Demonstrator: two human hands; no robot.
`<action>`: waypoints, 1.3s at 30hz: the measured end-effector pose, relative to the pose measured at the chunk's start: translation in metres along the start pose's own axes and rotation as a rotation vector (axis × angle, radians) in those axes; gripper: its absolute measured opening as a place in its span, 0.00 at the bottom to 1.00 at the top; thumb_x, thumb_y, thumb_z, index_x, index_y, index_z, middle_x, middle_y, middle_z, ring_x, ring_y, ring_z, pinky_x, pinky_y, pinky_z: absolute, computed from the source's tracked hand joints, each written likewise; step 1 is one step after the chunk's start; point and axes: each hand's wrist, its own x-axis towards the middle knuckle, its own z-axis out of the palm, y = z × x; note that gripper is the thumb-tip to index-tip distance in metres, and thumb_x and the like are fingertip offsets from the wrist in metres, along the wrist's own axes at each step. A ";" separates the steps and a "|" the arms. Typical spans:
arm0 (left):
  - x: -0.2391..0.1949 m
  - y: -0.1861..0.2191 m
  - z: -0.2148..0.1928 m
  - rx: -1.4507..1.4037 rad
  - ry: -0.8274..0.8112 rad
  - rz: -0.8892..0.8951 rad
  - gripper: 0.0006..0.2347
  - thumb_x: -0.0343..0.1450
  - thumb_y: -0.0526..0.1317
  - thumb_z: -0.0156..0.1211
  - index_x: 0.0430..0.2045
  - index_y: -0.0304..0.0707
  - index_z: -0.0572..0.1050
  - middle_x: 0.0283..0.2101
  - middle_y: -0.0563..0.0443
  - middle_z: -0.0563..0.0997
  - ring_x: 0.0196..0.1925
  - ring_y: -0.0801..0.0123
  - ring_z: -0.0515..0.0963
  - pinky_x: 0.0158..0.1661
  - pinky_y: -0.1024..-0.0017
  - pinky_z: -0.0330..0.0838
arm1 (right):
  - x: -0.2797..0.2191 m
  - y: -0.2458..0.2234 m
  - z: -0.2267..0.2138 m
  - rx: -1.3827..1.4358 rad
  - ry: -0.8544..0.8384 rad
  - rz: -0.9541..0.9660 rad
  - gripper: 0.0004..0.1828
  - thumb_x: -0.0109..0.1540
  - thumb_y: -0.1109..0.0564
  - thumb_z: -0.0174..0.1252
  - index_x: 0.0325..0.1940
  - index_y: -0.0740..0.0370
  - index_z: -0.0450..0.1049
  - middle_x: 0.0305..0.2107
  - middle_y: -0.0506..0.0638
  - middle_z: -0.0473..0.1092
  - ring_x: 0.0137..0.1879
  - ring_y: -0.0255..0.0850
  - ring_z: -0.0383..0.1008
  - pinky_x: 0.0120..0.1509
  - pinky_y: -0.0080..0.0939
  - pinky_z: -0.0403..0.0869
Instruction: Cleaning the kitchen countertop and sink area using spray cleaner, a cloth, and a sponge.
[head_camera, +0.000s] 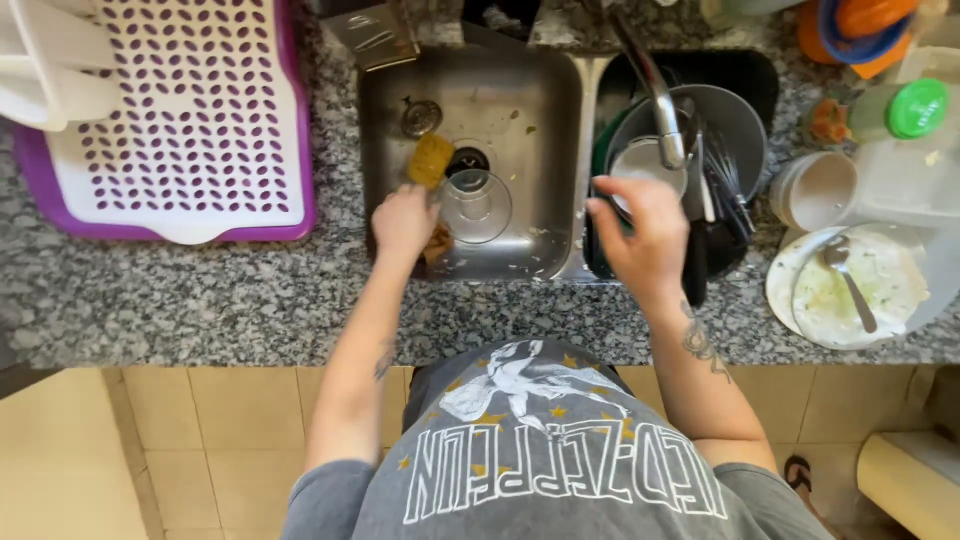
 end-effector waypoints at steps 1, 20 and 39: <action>0.011 0.003 0.008 -0.084 -0.002 -0.056 0.12 0.62 0.47 0.61 0.31 0.40 0.76 0.31 0.45 0.77 0.34 0.52 0.79 0.32 0.56 0.73 | -0.003 -0.006 0.011 0.077 -0.178 0.060 0.10 0.59 0.59 0.62 0.45 0.61 0.75 0.36 0.53 0.73 0.44 0.51 0.72 0.50 0.48 0.69; 0.051 -0.019 0.045 -0.250 0.097 -0.080 0.12 0.64 0.39 0.56 0.41 0.40 0.72 0.44 0.44 0.73 0.44 0.49 0.75 0.41 0.55 0.73 | -0.155 0.080 0.240 0.260 -0.809 1.084 0.22 0.57 0.57 0.51 0.55 0.62 0.65 0.23 0.59 0.74 0.27 0.48 0.77 0.30 0.46 0.76; 0.091 0.018 0.082 0.046 -0.090 0.191 0.12 0.60 0.43 0.66 0.36 0.55 0.78 0.59 0.57 0.62 0.60 0.56 0.56 0.51 0.41 0.54 | -0.138 0.064 0.187 -0.118 -1.103 0.946 0.19 0.59 0.53 0.45 0.54 0.57 0.64 0.35 0.67 0.73 0.47 0.61 0.73 0.51 0.60 0.71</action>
